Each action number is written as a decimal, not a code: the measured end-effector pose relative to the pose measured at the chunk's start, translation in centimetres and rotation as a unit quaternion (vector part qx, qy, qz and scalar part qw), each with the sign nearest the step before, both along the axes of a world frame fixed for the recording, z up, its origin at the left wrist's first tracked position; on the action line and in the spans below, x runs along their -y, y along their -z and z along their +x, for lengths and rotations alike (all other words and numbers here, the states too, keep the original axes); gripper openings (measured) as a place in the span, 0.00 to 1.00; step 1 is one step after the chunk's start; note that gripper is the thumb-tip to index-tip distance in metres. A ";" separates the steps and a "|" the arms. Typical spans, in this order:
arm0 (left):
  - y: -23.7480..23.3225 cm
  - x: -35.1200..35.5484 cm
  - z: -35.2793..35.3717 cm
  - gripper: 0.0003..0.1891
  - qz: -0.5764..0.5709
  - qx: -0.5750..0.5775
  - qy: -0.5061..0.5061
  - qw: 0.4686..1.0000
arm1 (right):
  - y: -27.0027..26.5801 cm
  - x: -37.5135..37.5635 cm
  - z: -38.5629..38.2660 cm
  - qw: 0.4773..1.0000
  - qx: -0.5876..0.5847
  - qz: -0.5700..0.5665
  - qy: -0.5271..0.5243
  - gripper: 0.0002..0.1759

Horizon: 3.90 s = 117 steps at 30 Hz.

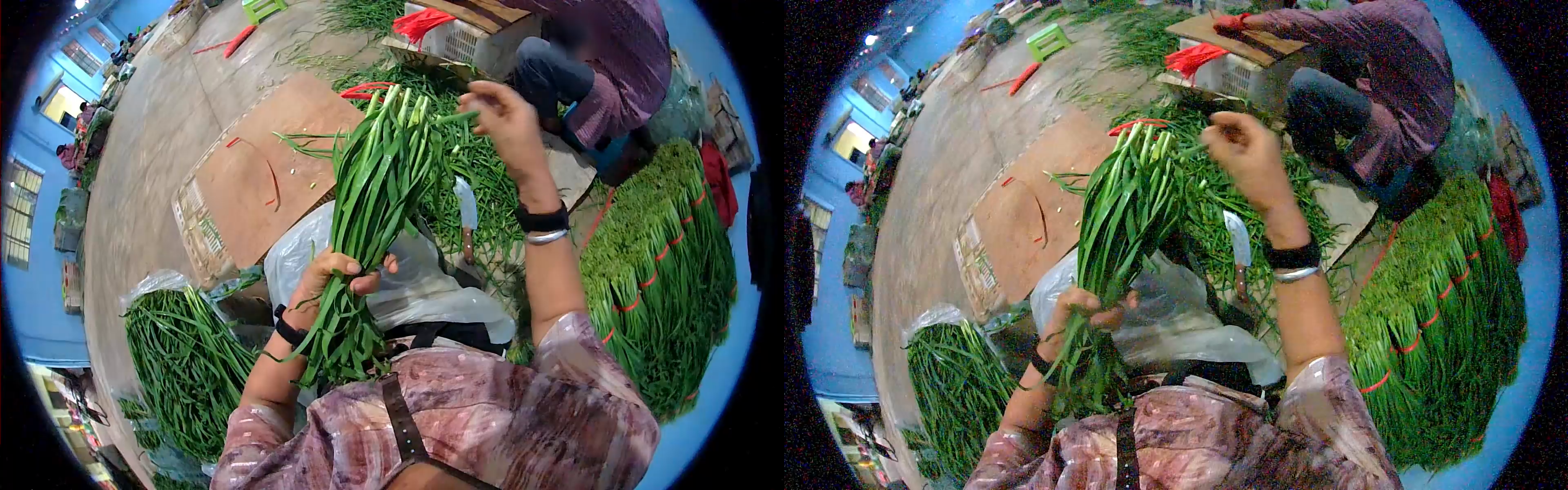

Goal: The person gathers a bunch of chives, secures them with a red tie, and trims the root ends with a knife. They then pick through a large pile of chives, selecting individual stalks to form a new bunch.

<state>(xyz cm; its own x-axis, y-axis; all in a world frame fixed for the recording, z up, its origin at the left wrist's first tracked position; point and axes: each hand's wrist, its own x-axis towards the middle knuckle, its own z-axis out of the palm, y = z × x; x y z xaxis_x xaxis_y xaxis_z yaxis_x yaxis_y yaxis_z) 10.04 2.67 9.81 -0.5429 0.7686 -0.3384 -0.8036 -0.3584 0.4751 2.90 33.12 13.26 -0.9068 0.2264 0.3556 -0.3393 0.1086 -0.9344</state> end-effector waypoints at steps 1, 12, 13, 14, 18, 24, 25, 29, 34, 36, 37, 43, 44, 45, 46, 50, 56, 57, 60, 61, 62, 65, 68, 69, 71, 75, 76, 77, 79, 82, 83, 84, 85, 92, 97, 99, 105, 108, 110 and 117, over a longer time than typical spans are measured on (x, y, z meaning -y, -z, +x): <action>-0.1 -0.2 0.0 0.31 0.001 -0.023 0.001 1.000 | -0.1 0.6 -0.1 0.999 -0.005 0.019 -0.040 0.23; -1.0 0.0 1.3 0.30 -0.042 0.018 -0.020 0.999 | 2.8 0.0 -1.3 0.976 0.087 0.190 -0.059 0.17; -0.4 0.0 1.3 0.29 -0.020 0.034 -0.020 0.999 | 3.4 0.1 -1.4 0.974 0.079 0.207 -0.041 0.17; 0.2 -0.3 1.1 0.29 0.004 0.048 -0.019 0.999 | 3.5 0.2 -1.4 0.972 0.069 0.225 -0.023 0.17; 0.8 -0.4 0.4 0.28 0.029 0.041 0.035 0.998 | 3.6 1.0 -1.3 0.950 -0.010 0.311 0.035 0.15; 1.3 -1.3 0.6 0.27 0.041 0.057 0.032 0.997 | 5.3 0.1 -3.6 0.905 -0.034 0.412 0.104 0.09; 2.0 -1.0 0.5 0.27 0.057 0.056 0.043 0.996 | 5.7 -0.5 -4.3 0.904 -0.030 0.406 0.129 0.09; 2.0 -0.7 1.0 0.28 0.014 0.044 0.036 0.998 | 4.0 -3.6 -4.5 0.974 0.144 0.153 0.082 0.10; 0.9 -1.8 0.7 0.28 0.015 0.063 0.034 0.997 | 3.0 0.7 -2.0 0.966 0.070 0.247 -0.039 0.15; 1.4 -1.4 0.7 0.28 -0.007 0.058 0.036 0.998 | 3.6 0.9 -2.1 0.951 0.070 0.300 -0.011 0.18; 1.6 -1.2 0.7 0.29 -0.019 0.056 0.035 0.998 | 3.7 0.7 -2.4 0.952 0.070 0.297 -0.024 0.18; 1.3 -1.1 1.1 0.31 -0.066 -0.011 0.002 0.998 | 4.8 0.7 -3.5 0.938 0.024 0.344 0.040 0.12; 1.2 -1.1 1.1 0.31 -0.052 -0.001 0.002 0.999 | 5.1 0.2 -4.2 0.937 0.019 0.338 0.087 0.11; 1.2 -1.0 1.2 0.31 -0.037 0.009 0.002 0.999 | 5.4 -0.9 -4.9 0.934 0.014 0.332 0.134 0.11; 1.1 -1.1 1.2 0.31 -0.023 0.019 0.003 1.000 | 5.7 -2.2 -5.4 0.929 0.008 0.324 0.181 0.10; 0.2 -1.6 1.4 0.31 -0.068 -0.029 -0.023 0.997 | 3.5 -2.2 -2.7 0.990 0.112 0.082 0.012 0.10; 0.8 -1.8 1.0 0.30 -0.084 -0.037 -0.004 0.996 | 3.6 1.5 -0.2 0.952 0.037 0.303 0.006 0.15; 0.7 -1.7 0.9 0.30 -0.089 -0.047 -0.001 0.995 | 4.2 1.2 -0.8 0.952 0.026 0.304 0.020 0.14; 0.8 -1.5 1.0 0.29 -0.090 -0.066 0.004 0.994 | 4.9 1.0 -1.7 0.951 -0.018 0.302 0.060 0.09; 0.9 -1.5 1.0 0.29 -0.082 -0.066 0.004 0.994 | 4.8 0.8 -1.7 0.957 -0.021 0.288 0.042 0.08; 1.0 -1.5 1.1 0.29 -0.075 -0.066 0.005 0.995 | 4.7 0.6 -1.7 0.961 -0.024 0.273 0.024 0.08; 1.2 -1.4 1.1 0.29 -0.067 -0.050 0.000 0.996 | 3.7 0.5 -0.8 0.966 -0.025 0.254 -0.026 0.12; 0.5 -1.7 1.3 0.28 -0.067 -0.031 -0.006 0.997 | 2.9 1.2 0.3 0.962 -0.021 0.257 -0.087 0.15; 0.9 -1.6 1.3 0.28 -0.056 -0.017 0.002 0.998 | 3.5 1.0 -0.1 0.957 -0.058 0.275 -0.074 0.13; 1.9 -1.3 1.1 0.28 -0.033 0.009 0.016 0.999 | 4.6 0.6 -1.3 0.940 -0.132 0.310 -0.049 0.10; 1.7 -1.4 1.4 0.27 -0.036 -0.005 0.036 0.999 | 3.9 0.5 -1.7 0.933 -0.117 0.339 0.033 0.06; 2.3 -1.1 1.2 0.26 -0.026 -0.010 0.057 0.998 | 4.0 0.2 -2.0 0.954 -0.095 0.278 0.063 0.07; 2.6 -1.0 1.1 0.26 -0.016 -0.014 0.079 0.997 | 3.9 -0.7 -2.5 0.955 -0.060 0.267 0.112 0.09; 2.3 -1.0 1.4 0.26 0.006 0.022 0.070 0.997 | 3.8 -3.1 -3.3 0.948 0.011 0.241 0.207 0.13; 3.6 -0.4 1.1 0.27 0.054 0.045 0.085 0.994 | 7.2 -5.2 -3.9 0.900 0.046 0.376 0.218 0.25; 3.5 -0.4 1.1 0.28 0.084 0.074 0.100 0.989 | 6.6 -4.7 -3.3 0.947 0.102 0.283 0.114 0.28; 3.5 -0.4 1.1 0.29 0.113 0.104 0.115 0.981 | 5.2 -3.7 -2.0 0.971 0.156 0.183 0.010 0.31; 3.4 -0.6 1.0 0.29 0.106 0.085 0.112 0.984 | 3.9 -3.0 -0.9 0.971 0.207 0.078 -0.094 0.35; 5.0 0.3 0.4 0.39 0.142 0.085 0.079 0.983 | 3.9 -2.1 0.5 0.947 0.212 -0.005 -0.243 0.14; 2.0 -1.3 1.2 0.29 0.002 0.023 -0.001 1.000 | 3.6 -1.8 0.8 0.963 0.188 0.064 -0.182 0.11; 1.7 -1.2 1.1 0.28 -0.001 0.023 0.008 1.000 | 3.8 -1.8 0.9 0.966 0.178 0.095 -0.159 0.10; 2.3 -1.1 0.9 0.27 0.050 0.013 0.039 0.998 | 3.7 -3.6 0.0 0.960 0.093 0.236 -0.116 0.09; 3.3 -0.5 0.7 0.28 0.078 0.006 0.058 0.995 | 5.1 -6.4 -1.8 0.958 0.063 0.276 -0.044 0.14; 4.3 -0.1 0.4 0.30 0.166 0.035 0.093 0.981 | 5.9 -8.0 -2.5 0.905 0.054 0.411 0.098 0.17; 3.3 -0.4 1.0 0.31 0.115 0.077 0.036 0.990 | 3.5 -3.9 -0.1 0.951 0.250 -0.075 -0.168 0.22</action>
